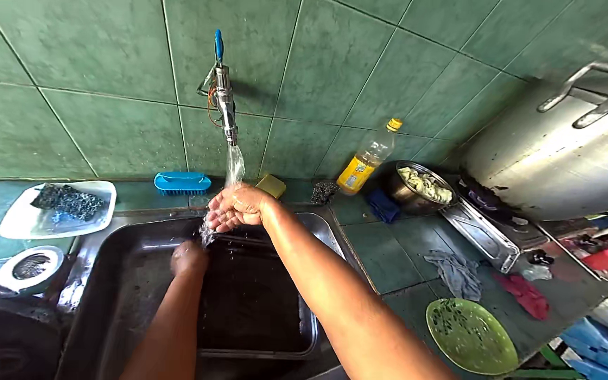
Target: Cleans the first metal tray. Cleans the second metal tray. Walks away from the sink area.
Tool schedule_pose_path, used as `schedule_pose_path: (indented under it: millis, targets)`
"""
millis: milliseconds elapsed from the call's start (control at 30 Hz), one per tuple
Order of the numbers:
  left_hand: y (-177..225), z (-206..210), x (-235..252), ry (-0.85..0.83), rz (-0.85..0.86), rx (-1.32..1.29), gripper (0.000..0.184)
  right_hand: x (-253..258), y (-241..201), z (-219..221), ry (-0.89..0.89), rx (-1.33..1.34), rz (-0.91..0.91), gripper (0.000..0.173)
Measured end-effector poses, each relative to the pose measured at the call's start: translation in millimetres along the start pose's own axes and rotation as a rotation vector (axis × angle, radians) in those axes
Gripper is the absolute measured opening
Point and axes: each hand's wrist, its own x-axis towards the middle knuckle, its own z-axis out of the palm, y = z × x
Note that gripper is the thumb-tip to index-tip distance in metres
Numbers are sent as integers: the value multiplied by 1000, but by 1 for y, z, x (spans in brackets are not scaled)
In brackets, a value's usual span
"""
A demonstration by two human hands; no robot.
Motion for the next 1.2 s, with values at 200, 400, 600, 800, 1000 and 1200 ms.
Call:
schedule_pose_path:
  millis: [200, 400, 600, 800, 1000, 1200]
  targets:
    - [27, 6, 17, -166, 328, 89, 26, -2, 0, -14, 166, -505, 200, 29]
    - [59, -19, 8, -57, 385, 39, 27, 0, -8, -14, 136, -333, 96, 23]
    - [60, -19, 4, -381, 290, -429, 23, -1, -20, -6, 171, -514, 138, 31]
    - [52, -12, 10, -463, 236, -444, 23, -48, -78, -19, 538, -946, -184, 23]
    - [59, -4, 8, -466, 179, -357, 21, -61, -167, -7, 794, -965, -756, 20]
    - [62, -2, 9, -388, 205, -386, 25, -55, -186, -8, 711, -966, -762, 19]
